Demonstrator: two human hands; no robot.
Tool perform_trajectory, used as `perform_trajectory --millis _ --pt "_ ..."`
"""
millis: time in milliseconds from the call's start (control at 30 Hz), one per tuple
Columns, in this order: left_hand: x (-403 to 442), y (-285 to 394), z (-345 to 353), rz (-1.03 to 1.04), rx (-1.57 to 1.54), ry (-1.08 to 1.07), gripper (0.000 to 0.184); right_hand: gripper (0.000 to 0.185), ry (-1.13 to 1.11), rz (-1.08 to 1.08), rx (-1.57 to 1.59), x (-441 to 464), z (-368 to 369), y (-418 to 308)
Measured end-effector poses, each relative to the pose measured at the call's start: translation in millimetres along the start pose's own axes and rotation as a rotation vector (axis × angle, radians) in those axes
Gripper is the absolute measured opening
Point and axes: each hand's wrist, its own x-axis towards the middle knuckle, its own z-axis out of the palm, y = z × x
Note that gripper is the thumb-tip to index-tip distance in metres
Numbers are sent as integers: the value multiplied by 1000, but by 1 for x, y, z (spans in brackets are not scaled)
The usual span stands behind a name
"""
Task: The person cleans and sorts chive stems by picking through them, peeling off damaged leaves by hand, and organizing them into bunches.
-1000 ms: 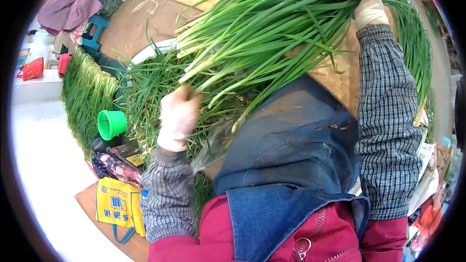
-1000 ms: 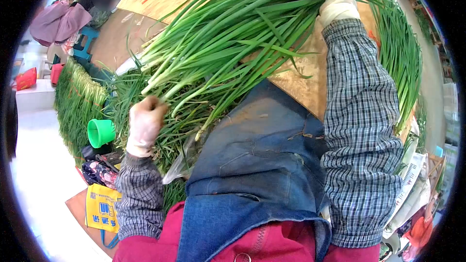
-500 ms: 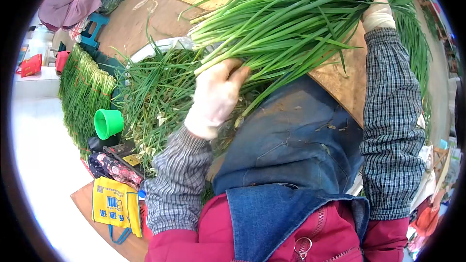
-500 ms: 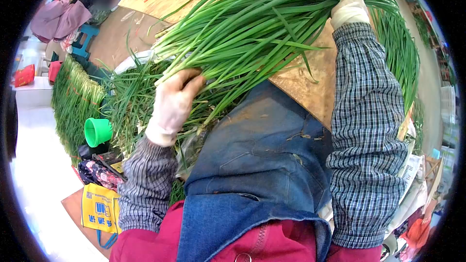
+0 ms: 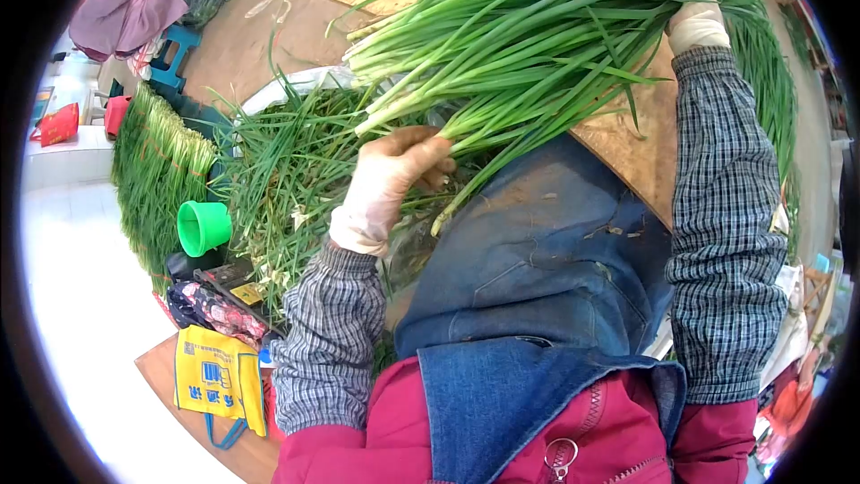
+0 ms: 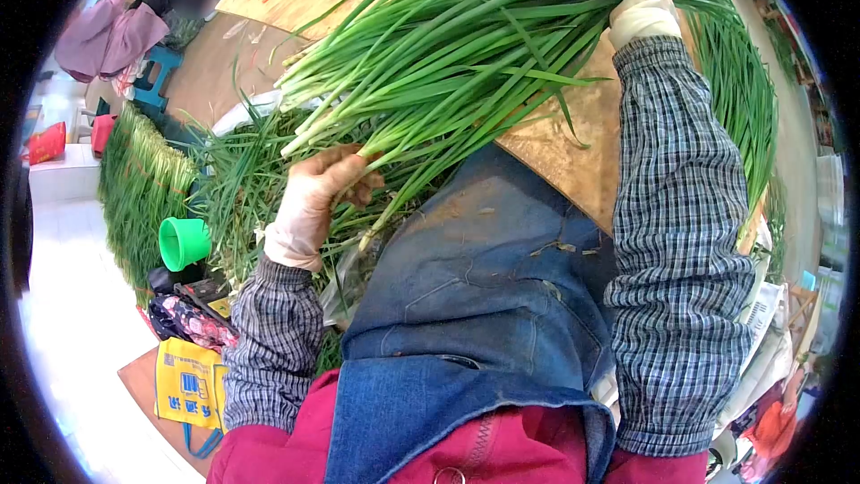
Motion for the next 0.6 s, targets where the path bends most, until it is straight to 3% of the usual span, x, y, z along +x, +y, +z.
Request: perform_trajectory --millis 167,267,367,400,467,533,600 --pt "-2 10 10 -47 -22 -65 21 26 -58 21 -53 0 -3 -1" --pt "-17 8 -13 -153 97 -2 19 28 -103 -740 -1716 12 -25 -3" --pt "-27 -14 -43 -101 211 247 21 35 -40 -665 -2297 -58 5 -15" --pt "-30 -22 -47 -104 250 339 22 36 -28 -689 -2314 -41 0 -13" --pt "-44 -25 -35 5 237 214 25 40 -3 -738 -2349 -7 -9 -9" --pt "-49 -21 -2 -3 269 99 28 38 -70 -708 -2584 -38 3 -12" --pt "-43 -27 14 74 434 -25 32 36 -9 -714 -2380 -44 4 -14"
